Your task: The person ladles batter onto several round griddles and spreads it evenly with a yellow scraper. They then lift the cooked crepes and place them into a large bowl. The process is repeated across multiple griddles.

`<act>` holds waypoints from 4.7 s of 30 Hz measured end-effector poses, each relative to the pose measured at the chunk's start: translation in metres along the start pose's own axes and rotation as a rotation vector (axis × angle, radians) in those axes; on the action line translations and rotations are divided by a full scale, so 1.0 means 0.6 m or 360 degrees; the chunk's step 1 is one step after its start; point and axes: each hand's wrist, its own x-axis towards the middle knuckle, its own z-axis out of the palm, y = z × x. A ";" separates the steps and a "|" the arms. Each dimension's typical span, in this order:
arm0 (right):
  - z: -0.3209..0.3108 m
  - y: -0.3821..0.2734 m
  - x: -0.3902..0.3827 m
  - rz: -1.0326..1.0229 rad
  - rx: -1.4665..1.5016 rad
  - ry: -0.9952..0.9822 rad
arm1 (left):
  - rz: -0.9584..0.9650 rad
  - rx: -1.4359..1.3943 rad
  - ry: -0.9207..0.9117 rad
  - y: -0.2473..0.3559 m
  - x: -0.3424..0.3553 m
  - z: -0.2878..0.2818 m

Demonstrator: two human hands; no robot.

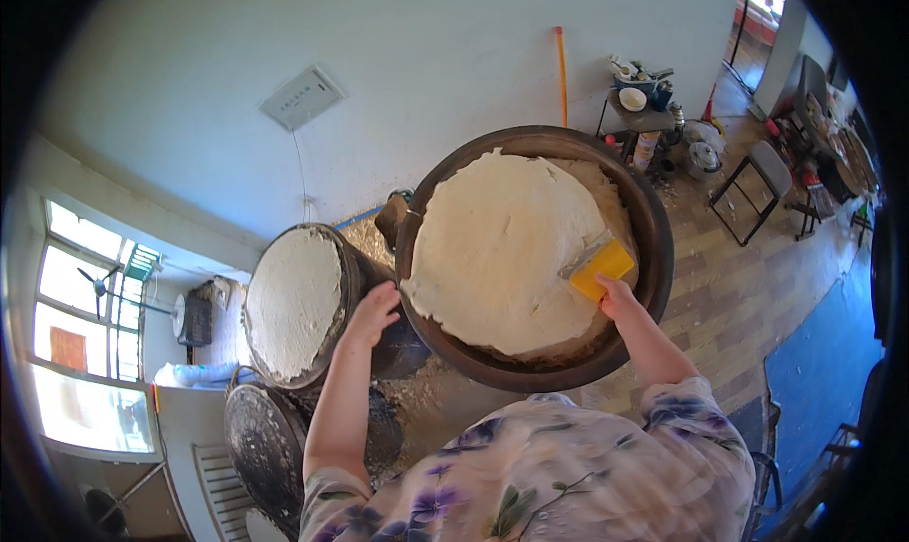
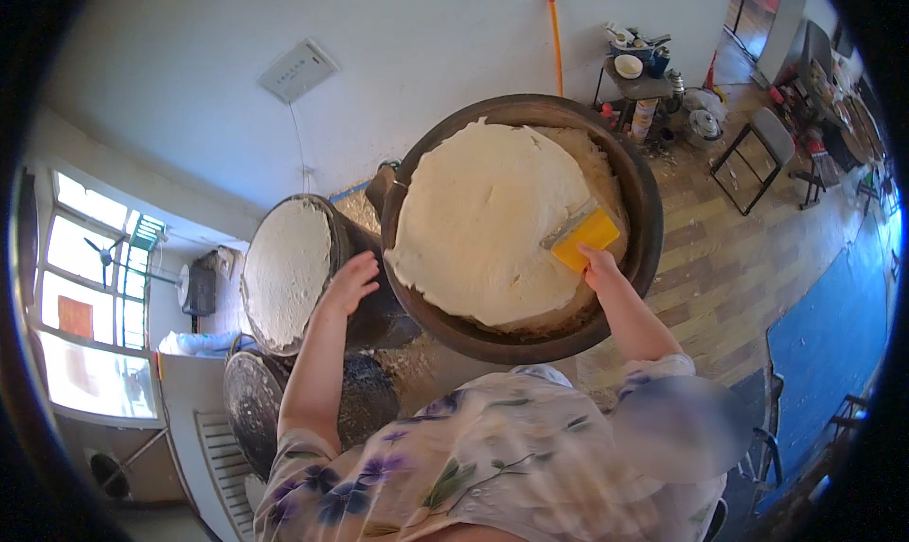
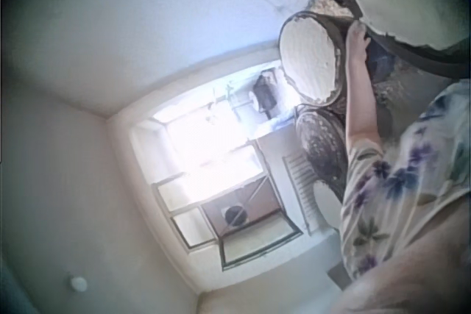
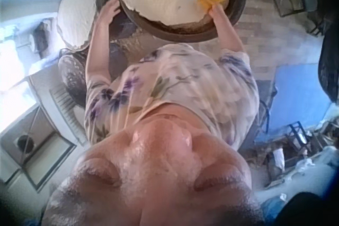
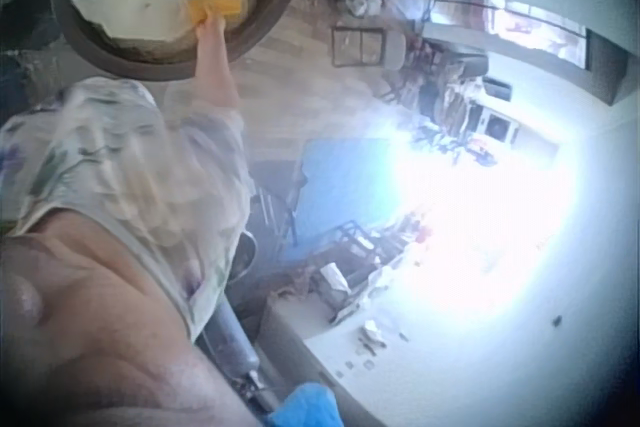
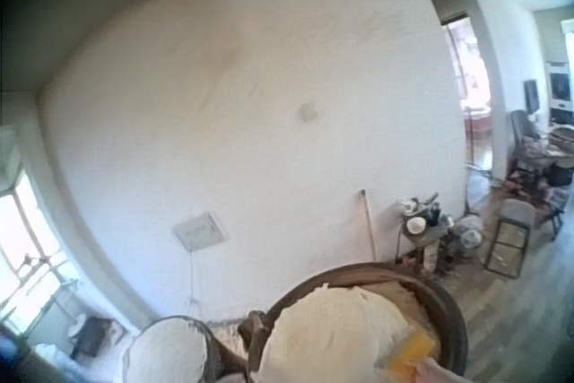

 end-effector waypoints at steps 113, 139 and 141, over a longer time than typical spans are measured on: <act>-0.382 1.336 -1.164 0.1752 -0.4551 -0.4410 | -0.2336 -0.2059 0.2902 -0.758 -1.350 0.641; -0.357 1.284 -1.168 0.2764 -0.4265 -0.3394 | 0.0498 -0.3109 0.3736 -0.809 -1.304 0.676; -0.352 1.288 -1.150 0.2141 -0.4250 -0.4035 | 0.0368 -0.3114 0.3753 -0.809 -1.314 0.669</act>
